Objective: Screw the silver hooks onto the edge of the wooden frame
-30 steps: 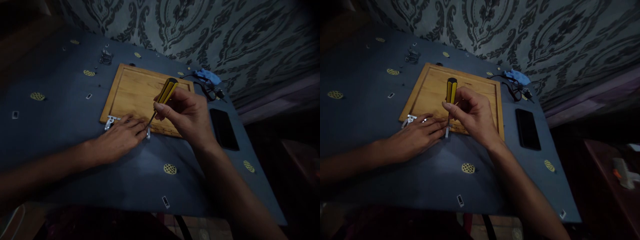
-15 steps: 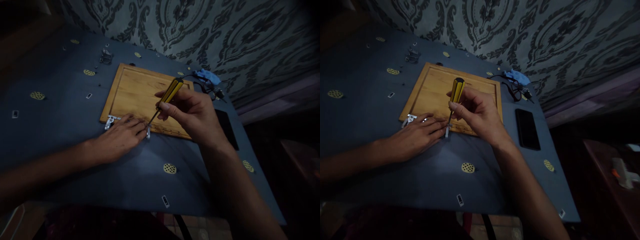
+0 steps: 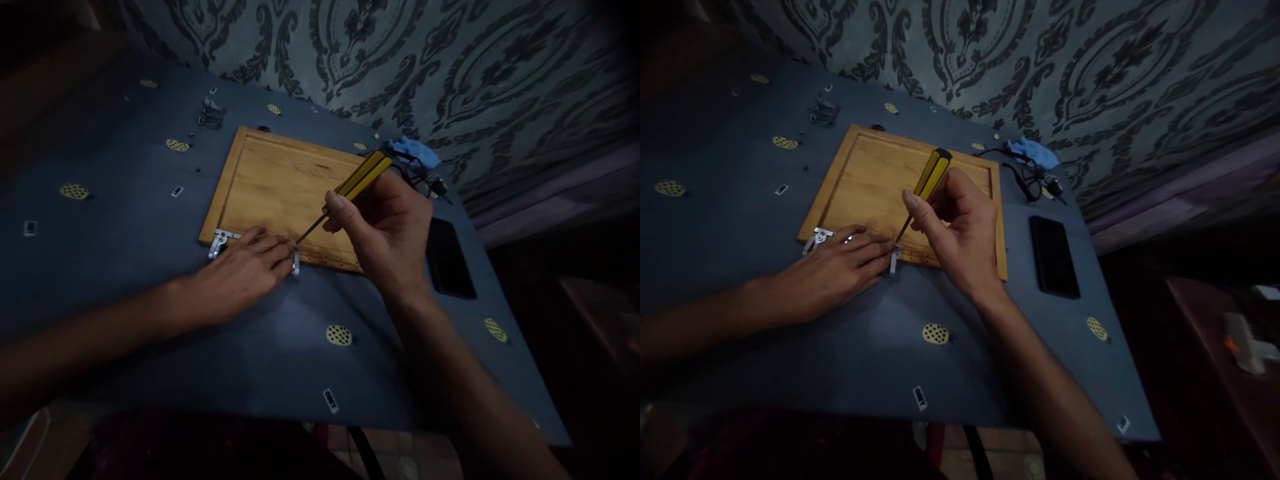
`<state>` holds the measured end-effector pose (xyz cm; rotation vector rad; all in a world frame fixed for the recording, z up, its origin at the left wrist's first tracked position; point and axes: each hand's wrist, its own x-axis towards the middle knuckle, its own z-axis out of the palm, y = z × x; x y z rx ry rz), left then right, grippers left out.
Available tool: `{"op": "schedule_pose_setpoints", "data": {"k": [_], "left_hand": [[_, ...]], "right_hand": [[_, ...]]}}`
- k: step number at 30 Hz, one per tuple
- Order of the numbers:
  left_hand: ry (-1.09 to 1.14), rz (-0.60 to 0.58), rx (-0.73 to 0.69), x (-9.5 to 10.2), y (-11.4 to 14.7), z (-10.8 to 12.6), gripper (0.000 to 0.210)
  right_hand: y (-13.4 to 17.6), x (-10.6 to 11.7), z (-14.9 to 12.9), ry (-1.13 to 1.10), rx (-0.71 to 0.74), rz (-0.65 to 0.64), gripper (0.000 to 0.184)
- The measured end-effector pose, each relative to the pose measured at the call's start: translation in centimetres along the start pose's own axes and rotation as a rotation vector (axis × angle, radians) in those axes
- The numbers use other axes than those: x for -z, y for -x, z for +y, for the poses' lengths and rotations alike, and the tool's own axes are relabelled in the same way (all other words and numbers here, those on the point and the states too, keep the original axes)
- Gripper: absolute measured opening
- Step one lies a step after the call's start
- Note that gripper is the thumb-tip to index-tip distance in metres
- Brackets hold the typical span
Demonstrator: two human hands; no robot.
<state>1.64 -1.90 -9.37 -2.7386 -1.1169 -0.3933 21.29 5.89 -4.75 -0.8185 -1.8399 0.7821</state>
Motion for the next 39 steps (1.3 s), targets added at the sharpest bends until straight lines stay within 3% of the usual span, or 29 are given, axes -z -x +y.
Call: {"op": "schedule_pose_setpoints", "data": {"k": [20, 29, 39], "left_hand": [[-0.016, -0.024, -0.004, 0.3, 0.0, 0.1, 0.028], [0.002, -0.051, 0.006, 0.2, 0.0, 0.1, 0.034], [0.014, -0.066, -0.013, 0.4, 0.1, 0.0, 0.035]], "right_hand": [[0.5, -0.2, 0.6, 0.019, 0.011, -0.016, 0.025], [0.1, 0.5, -0.5, -0.062, -0.09, -0.133, 0.032], [0.1, 0.9, -1.2, -0.119, -0.133, -0.092, 0.027]]}}
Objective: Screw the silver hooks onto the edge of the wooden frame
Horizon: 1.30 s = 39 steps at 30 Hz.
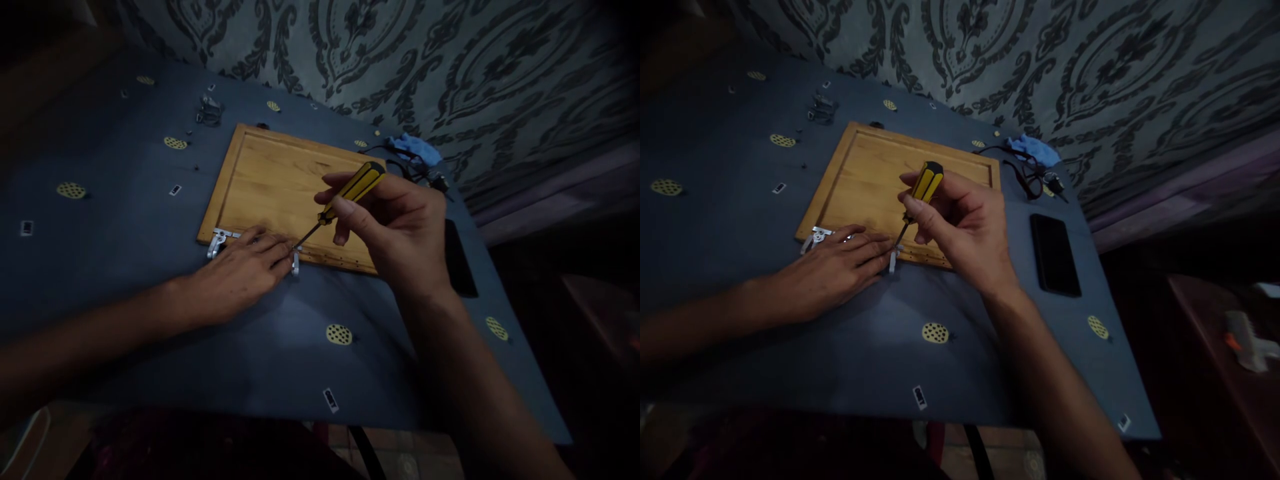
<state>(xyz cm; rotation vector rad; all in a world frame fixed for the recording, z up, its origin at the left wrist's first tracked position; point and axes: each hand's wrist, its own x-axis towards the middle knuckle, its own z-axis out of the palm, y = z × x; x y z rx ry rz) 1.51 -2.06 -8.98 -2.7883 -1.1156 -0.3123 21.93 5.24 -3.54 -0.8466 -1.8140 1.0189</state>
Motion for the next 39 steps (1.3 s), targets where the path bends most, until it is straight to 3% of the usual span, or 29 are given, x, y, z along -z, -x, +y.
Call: {"op": "schedule_pose_setpoints", "data": {"k": [6, 15, 25, 32, 36, 39], "left_hand": [[-0.024, 0.003, 0.0, -0.1, 0.0, 0.1, 0.033], [-0.013, -0.013, 0.007, -0.1, 0.0, 0.1, 0.035], [-0.018, -0.007, -0.004, 0.1, -0.1, 0.1, 0.035], [0.007, 0.026, -0.007, 0.0, 0.0, 0.0, 0.035], [-0.021, 0.026, 0.005, 0.0, -0.1, 0.1, 0.033], [-0.023, 0.028, 0.003, 0.0, -0.1, 0.1, 0.033]], "right_hand": [[-0.2, -0.4, 0.5, 0.016, 0.019, 0.047, 0.029], [-0.4, 0.2, 0.4, -0.025, 0.008, -0.047, 0.033], [-0.4, -0.5, 0.8, -0.034, 0.023, 0.023, 0.033], [-0.6, 0.3, 0.4, -0.01, -0.01, -0.079, 0.031], [-0.5, -0.3, 0.8, -0.003, 0.03, -0.029, 0.034], [-0.3, -0.9, 0.9, 0.016, 0.051, 0.076, 0.038]]}}
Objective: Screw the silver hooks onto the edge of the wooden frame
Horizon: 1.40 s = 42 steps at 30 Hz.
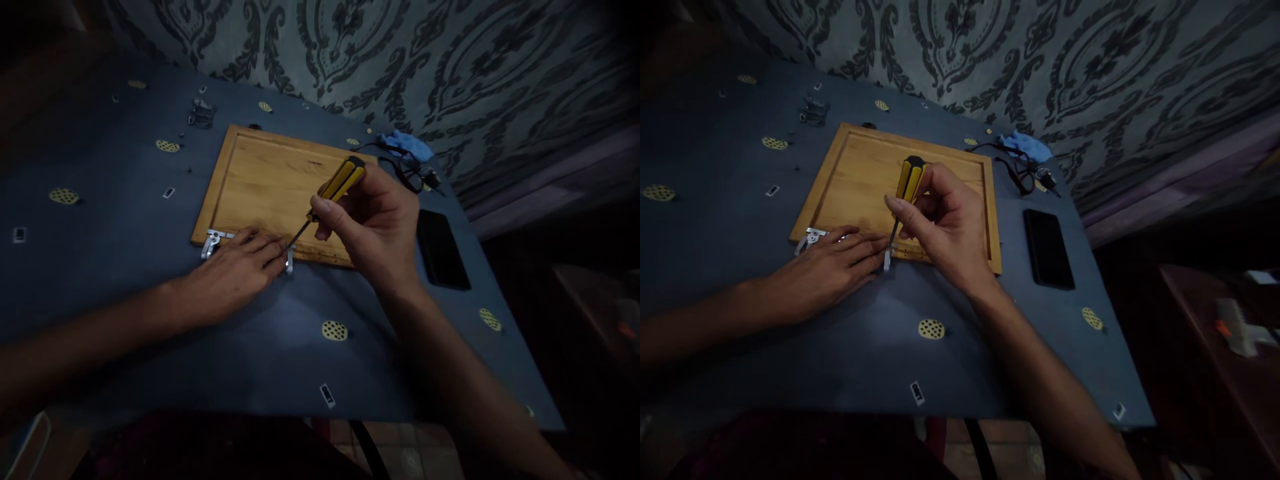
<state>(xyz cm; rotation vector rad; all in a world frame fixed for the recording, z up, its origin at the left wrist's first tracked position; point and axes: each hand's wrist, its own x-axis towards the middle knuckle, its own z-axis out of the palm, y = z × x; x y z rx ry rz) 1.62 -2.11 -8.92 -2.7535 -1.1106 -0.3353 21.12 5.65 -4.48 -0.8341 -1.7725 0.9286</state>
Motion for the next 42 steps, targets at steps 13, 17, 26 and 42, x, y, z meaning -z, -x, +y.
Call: {"op": "schedule_pose_setpoints", "data": {"k": [13, 17, 26, 42], "left_hand": [[0.007, 0.025, 0.001, -0.25, 0.1, -0.07, 0.035], [0.022, 0.012, 0.012, -0.32, 0.22, -0.1, 0.038], [0.004, -0.006, -0.003, -0.01, 0.17, -0.09, 0.039], [0.017, 0.036, 0.0, -0.4, 0.19, -0.09, 0.038]], "right_hand": [[0.14, -0.23, -0.48, -0.06, 0.032, 0.078, 0.038], [0.17, -0.13, -0.19, -0.055, 0.058, 0.066, 0.035], [0.24, -0.05, 0.15, -0.027, 0.05, 0.038, 0.035], [0.27, 0.65, -0.32, -0.01, 0.063, -0.076, 0.032]]}}
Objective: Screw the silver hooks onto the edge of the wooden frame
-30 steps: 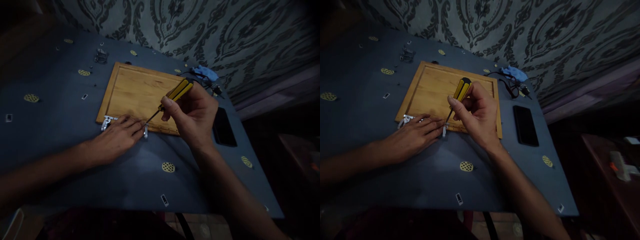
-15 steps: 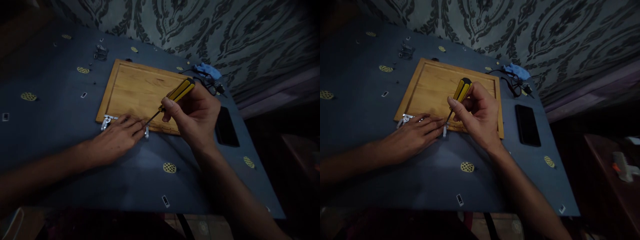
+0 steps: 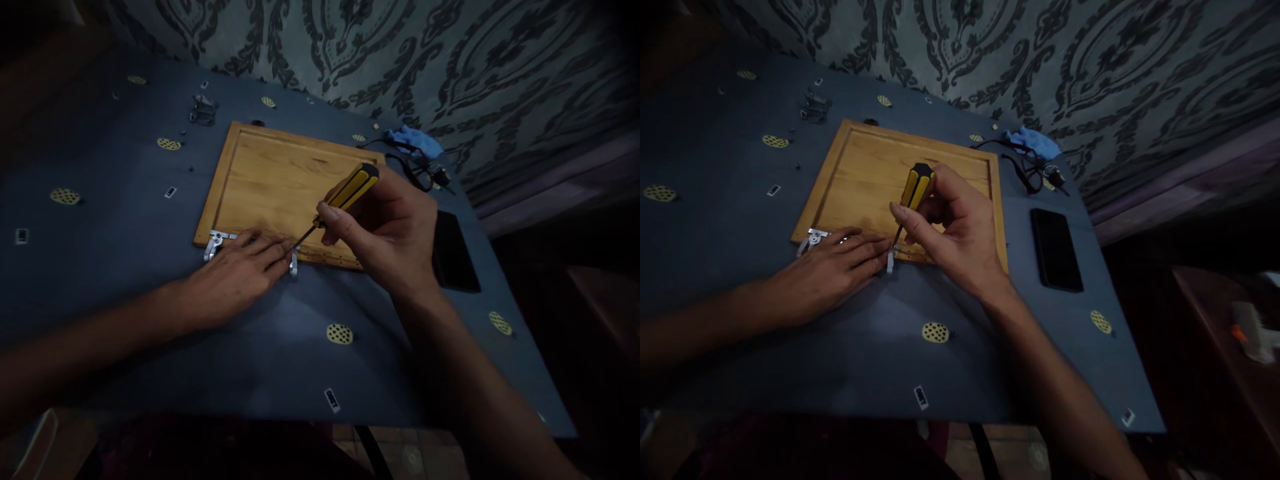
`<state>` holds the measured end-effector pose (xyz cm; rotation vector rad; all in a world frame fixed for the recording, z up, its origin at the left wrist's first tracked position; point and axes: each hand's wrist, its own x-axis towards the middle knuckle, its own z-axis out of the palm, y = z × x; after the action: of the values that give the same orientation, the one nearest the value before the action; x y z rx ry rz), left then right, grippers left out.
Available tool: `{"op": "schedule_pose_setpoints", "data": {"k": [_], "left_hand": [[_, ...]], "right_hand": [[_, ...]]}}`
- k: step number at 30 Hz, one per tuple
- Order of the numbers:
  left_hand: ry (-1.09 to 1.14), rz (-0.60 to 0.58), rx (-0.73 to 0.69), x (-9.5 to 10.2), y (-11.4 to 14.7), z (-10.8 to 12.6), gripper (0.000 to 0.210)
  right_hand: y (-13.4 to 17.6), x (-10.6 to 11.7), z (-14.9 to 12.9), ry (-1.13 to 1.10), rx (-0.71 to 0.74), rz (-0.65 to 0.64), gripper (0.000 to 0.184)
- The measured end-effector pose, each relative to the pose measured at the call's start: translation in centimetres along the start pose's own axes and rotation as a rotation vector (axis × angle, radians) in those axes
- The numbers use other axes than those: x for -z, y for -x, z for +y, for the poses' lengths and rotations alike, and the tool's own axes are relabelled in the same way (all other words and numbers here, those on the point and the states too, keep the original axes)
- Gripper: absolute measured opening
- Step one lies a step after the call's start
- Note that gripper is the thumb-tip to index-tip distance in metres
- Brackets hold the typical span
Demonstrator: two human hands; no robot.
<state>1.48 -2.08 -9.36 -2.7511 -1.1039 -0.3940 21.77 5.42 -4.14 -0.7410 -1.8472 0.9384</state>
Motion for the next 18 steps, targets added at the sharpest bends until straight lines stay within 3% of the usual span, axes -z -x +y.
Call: {"op": "schedule_pose_setpoints", "data": {"k": [10, 18], "left_hand": [[-0.015, -0.034, -0.011, 0.2, 0.1, -0.1, 0.039], [-0.041, 0.02, -0.019, 0.1, 0.0, -0.1, 0.033]], "right_hand": [[-0.2, 0.8, 0.0, -0.029, -0.063, -0.15, 0.026], [-1.5, -0.3, 1.2, -0.025, -0.055, -0.133, 0.03]]}}
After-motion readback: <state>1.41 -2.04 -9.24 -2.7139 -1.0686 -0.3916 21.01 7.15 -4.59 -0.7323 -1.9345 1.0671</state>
